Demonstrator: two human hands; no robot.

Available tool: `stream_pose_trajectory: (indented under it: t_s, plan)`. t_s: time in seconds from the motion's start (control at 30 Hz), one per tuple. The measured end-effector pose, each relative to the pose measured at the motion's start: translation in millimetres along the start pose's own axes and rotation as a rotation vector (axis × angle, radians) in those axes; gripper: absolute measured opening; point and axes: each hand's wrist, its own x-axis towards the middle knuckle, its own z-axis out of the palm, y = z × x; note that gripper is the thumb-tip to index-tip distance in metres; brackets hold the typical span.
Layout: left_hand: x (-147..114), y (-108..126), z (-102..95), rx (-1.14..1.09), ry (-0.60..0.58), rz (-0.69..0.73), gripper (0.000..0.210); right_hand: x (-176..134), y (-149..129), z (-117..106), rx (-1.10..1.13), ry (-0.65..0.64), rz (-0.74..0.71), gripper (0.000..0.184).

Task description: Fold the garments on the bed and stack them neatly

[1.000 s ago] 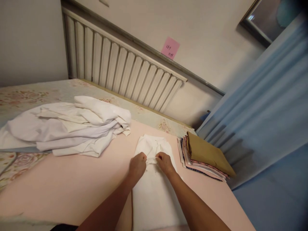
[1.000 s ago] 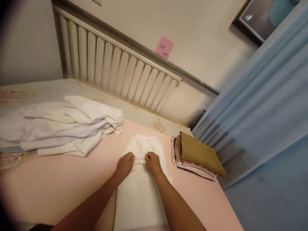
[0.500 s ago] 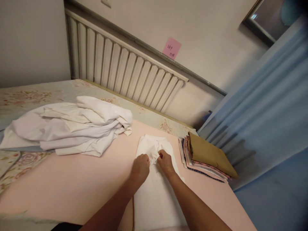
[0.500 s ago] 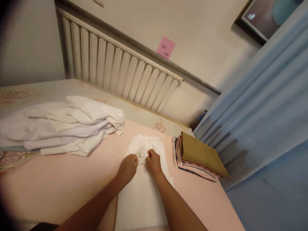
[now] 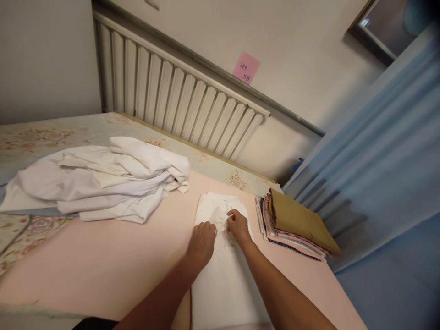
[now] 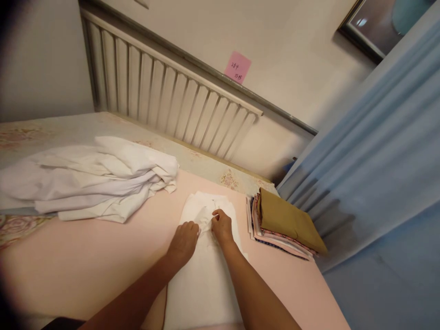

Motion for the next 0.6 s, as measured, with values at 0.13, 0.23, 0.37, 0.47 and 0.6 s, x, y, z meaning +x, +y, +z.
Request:
stream_pose_trajectory:
  t_s: [0.13, 0.23, 0.37, 0.47, 0.6]
  plan:
    - [-1, 1, 0.9, 0.037, -0.002, 0.056, 0.024, -4, -6, -5, -0.100, 0.066, -0.128, 0.025]
    - [-1, 1, 1.5, 0.057, -0.008, 0.086, 0.025, -6, -8, -6, -0.161, 0.071, -0.192, 0.027]
    - [-2, 1, 1.2, 0.077, -0.017, 0.106, 0.027, -5, -2, -5, -0.213, 0.040, -0.162, 0.028]
    - [-3, 0, 0.5, 0.081, -0.028, 0.120, 0.028, -1, 5, -5, -0.236, 0.013, -0.083, 0.032]
    - [-3, 0, -0.4, 0.080, -0.038, 0.123, 0.028, 3, 3, -7, -0.264, 0.008, 0.015, 0.035]
